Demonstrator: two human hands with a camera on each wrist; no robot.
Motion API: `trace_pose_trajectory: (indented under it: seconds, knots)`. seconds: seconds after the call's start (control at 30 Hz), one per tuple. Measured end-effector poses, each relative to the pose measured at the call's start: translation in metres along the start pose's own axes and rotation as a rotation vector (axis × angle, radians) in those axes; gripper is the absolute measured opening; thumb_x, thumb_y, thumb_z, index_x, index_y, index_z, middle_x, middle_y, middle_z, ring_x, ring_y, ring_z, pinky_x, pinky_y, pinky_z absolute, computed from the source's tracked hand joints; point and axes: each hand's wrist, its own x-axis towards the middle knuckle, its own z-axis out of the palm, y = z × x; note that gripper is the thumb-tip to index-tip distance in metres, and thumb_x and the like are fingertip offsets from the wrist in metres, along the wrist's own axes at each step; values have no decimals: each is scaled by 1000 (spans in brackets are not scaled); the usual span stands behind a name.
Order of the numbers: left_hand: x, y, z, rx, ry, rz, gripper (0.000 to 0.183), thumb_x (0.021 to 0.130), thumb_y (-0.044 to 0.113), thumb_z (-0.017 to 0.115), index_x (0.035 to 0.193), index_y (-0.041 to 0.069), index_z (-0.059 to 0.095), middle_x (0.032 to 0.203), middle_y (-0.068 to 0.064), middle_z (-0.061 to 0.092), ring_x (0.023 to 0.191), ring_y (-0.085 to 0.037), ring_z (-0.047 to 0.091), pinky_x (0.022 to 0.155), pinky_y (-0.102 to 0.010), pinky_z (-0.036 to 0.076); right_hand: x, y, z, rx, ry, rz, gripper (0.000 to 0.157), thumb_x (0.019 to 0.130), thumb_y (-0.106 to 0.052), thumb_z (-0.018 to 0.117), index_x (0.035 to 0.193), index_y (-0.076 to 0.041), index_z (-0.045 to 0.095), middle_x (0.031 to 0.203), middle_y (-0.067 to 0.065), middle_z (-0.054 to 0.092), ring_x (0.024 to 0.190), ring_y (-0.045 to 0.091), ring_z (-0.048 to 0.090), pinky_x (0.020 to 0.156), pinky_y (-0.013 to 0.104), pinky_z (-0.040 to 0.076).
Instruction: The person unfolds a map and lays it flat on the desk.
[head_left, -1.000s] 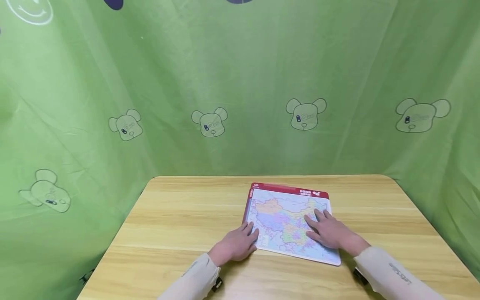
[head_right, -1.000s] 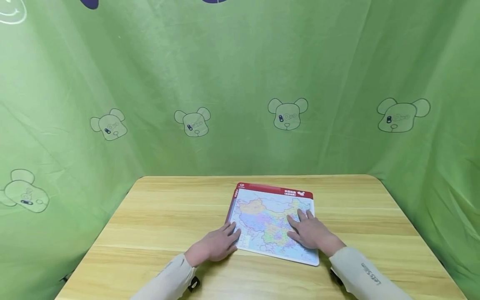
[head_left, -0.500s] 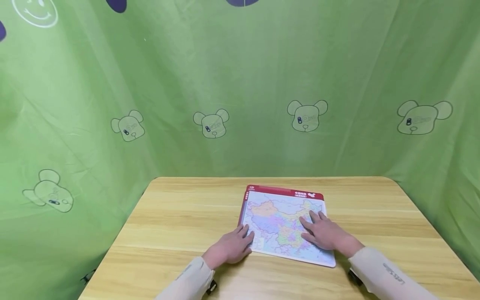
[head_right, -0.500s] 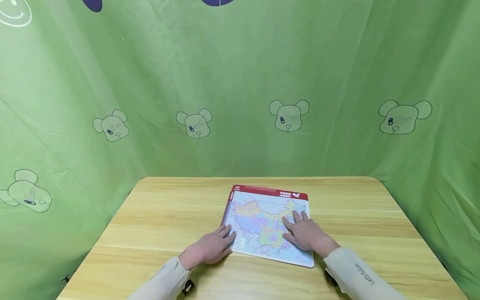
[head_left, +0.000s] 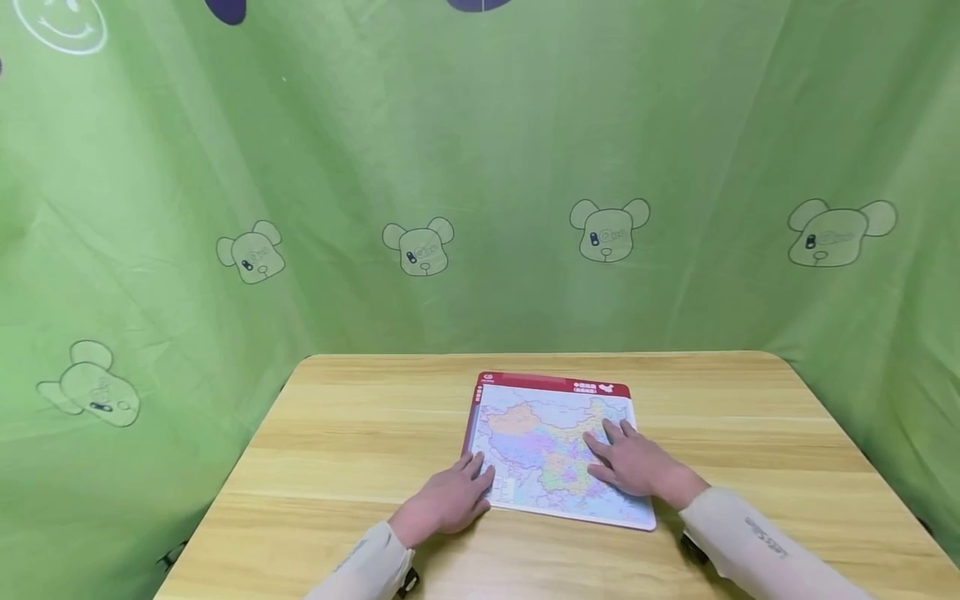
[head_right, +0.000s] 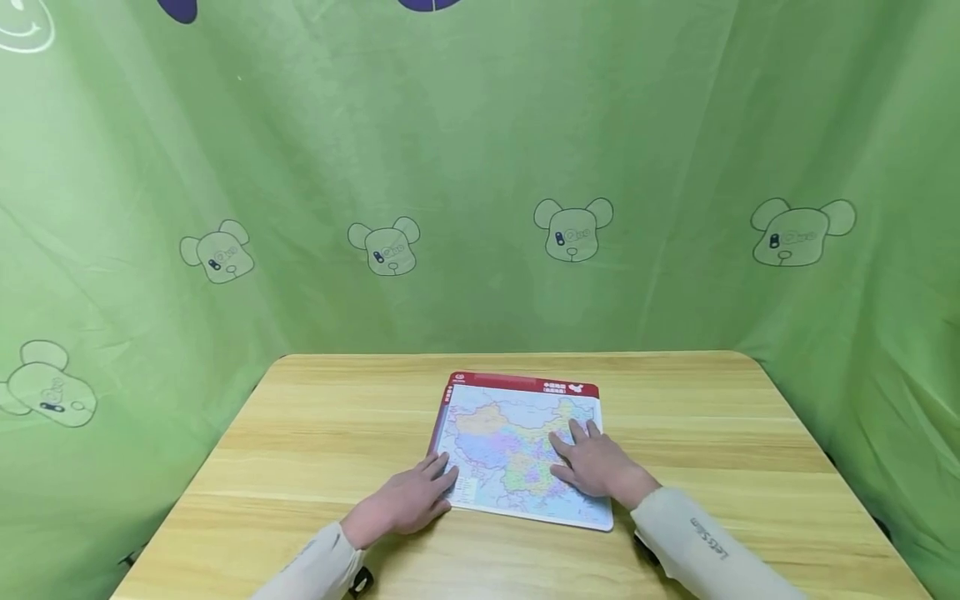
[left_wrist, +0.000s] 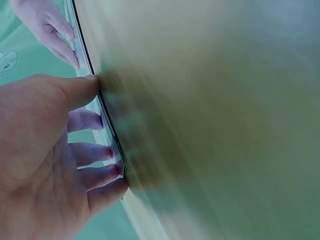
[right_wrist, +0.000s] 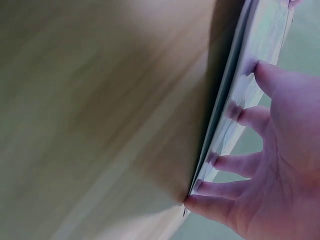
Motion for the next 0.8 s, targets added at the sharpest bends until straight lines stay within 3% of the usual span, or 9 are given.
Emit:
trace_pose_trajectory:
  seconds: [0.43, 0.8]
  knots:
    - [-9, -14, 9, -17, 16, -6, 56, 98, 42, 44, 146, 15, 36, 152, -12, 27, 138, -31, 27, 108, -42, 31, 10, -13, -1, 2, -28, 8, 59, 96, -44, 49, 140, -4, 46, 140, 36, 33, 124, 61, 28, 100, 65, 29]
    - [-17, -18, 7, -38, 18, -21, 55, 98, 41, 45, 146, 13, 37, 151, -14, 28, 137, -32, 28, 109, -43, 30, 20, -17, 2, 8, -53, 15, 60, 97, -44, 48, 142, -5, 43, 142, 35, 31, 126, 60, 26, 102, 64, 27]
